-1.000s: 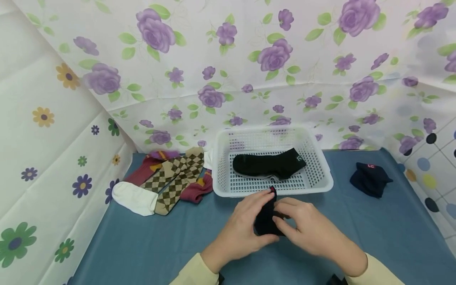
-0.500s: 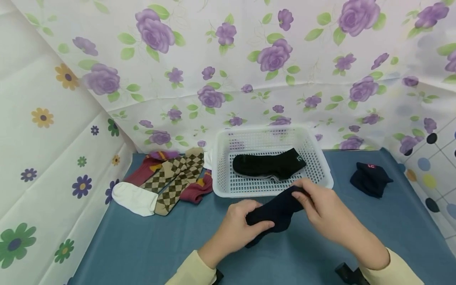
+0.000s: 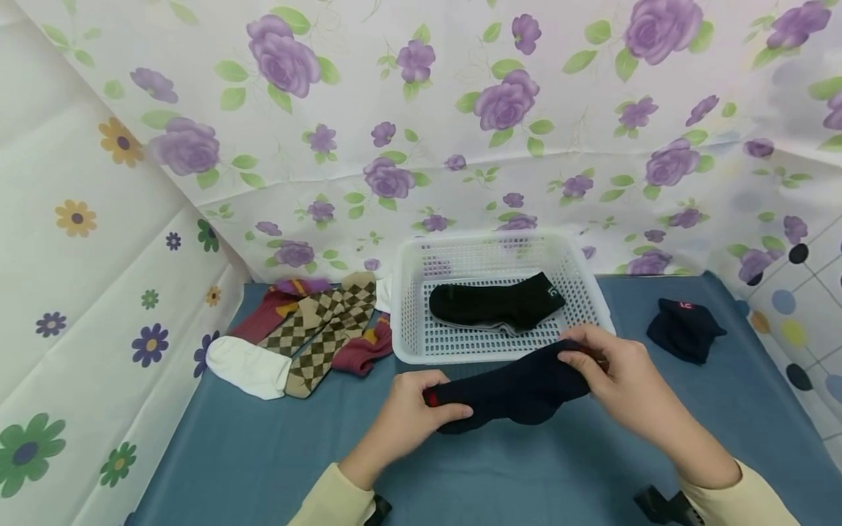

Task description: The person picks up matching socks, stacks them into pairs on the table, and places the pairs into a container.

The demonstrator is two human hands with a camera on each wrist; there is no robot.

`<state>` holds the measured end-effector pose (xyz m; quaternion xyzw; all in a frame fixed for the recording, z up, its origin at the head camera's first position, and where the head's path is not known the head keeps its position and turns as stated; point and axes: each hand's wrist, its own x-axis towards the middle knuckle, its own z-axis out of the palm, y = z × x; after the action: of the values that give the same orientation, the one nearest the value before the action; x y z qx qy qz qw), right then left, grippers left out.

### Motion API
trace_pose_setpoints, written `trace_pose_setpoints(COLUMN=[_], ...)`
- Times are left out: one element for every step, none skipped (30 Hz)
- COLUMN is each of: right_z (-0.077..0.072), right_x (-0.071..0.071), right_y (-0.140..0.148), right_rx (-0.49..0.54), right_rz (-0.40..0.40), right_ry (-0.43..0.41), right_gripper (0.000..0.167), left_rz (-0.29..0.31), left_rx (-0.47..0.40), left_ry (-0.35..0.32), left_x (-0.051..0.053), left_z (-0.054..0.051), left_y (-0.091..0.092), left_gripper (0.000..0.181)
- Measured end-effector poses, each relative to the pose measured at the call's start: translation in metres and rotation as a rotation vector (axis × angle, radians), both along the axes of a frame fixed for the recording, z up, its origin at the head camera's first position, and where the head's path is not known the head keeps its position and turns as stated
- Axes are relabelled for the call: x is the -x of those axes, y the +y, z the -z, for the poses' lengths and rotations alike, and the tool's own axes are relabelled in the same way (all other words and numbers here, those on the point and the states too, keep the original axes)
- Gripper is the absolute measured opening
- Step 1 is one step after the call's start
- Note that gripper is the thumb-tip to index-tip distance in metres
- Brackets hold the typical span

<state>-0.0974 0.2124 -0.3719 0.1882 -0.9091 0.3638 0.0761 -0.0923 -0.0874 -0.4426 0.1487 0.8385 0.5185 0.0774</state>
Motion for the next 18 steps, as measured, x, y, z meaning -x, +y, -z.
trace_pose_setpoints(right_z=[0.001, 0.002, 0.003, 0.005, 0.006, 0.008, 0.010, 0.012, 0.015, 0.017, 0.020, 0.023, 0.025, 0.029, 0.032, 0.035, 0.039, 0.044], right_x=[-0.001, -0.001, -0.002, -0.002, -0.003, -0.003, -0.004, -0.005, -0.005, -0.005, -0.005, -0.005, -0.004, -0.004, -0.003, -0.002, 0.000, 0.001], right_y=[0.002, 0.004, 0.006, 0.008, 0.009, 0.011, 0.012, 0.013, 0.015, 0.016, 0.018, 0.019, 0.020, 0.021, 0.021, 0.021, 0.021, 0.020], right_rx=[0.009, 0.015, 0.015, 0.012, 0.009, 0.010, 0.014, 0.015, 0.020, 0.028, 0.036, 0.046, 0.050, 0.052, 0.056, 0.057, 0.066, 0.073], right_rz=[0.011, 0.023, 0.035, 0.044, 0.050, 0.053, 0.056, 0.062, 0.069, 0.077, 0.084, 0.088, 0.091, 0.093, 0.093, 0.092, 0.089, 0.089], right_ry=[-0.028, -0.053, -0.070, -0.088, -0.108, -0.128, -0.151, -0.175, -0.202, -0.233, -0.261, -0.293, -0.321, -0.350, -0.381, -0.409, -0.441, -0.469], right_gripper=[0.014, 0.014, 0.013, 0.012, 0.011, 0.010, 0.011, 0.012, 0.013, 0.015, 0.017, 0.018, 0.021, 0.024, 0.027, 0.030, 0.033, 0.036], left_rz=[-0.005, -0.009, -0.013, -0.014, -0.016, -0.017, -0.017, -0.018, -0.019, -0.019, -0.022, -0.026, -0.032, -0.040, -0.049, -0.060, -0.070, -0.081], left_rx=[-0.017, -0.034, -0.052, -0.071, -0.087, -0.097, -0.106, -0.103, -0.097, -0.090, -0.078, -0.068, -0.056, -0.040, -0.027, -0.012, 0.004, 0.018], left_ry=[-0.020, -0.040, -0.061, -0.080, -0.100, -0.119, -0.138, -0.151, -0.166, -0.179, -0.193, -0.206, -0.218, -0.225, -0.232, -0.241, -0.250, -0.258], left_x=[0.000, 0.001, 0.001, 0.001, 0.001, 0.001, 0.001, 0.002, 0.002, 0.002, 0.002, 0.003, 0.003, 0.003, 0.003, 0.003, 0.002, 0.002], left_z=[0.001, 0.002, 0.003, 0.004, 0.005, 0.006, 0.006, 0.007, 0.008, 0.008, 0.009, 0.009, 0.010, 0.010, 0.011, 0.012, 0.013, 0.015], left_y=[-0.002, -0.005, -0.007, -0.009, -0.011, -0.013, -0.014, -0.015, -0.016, -0.017, -0.018, -0.019, -0.019, -0.020, -0.021, -0.021, -0.021, -0.022], left_gripper=[0.024, 0.026, 0.028, 0.030, 0.031, 0.031, 0.031, 0.030, 0.029, 0.027, 0.026, 0.025, 0.024, 0.024, 0.023, 0.024, 0.025, 0.027])
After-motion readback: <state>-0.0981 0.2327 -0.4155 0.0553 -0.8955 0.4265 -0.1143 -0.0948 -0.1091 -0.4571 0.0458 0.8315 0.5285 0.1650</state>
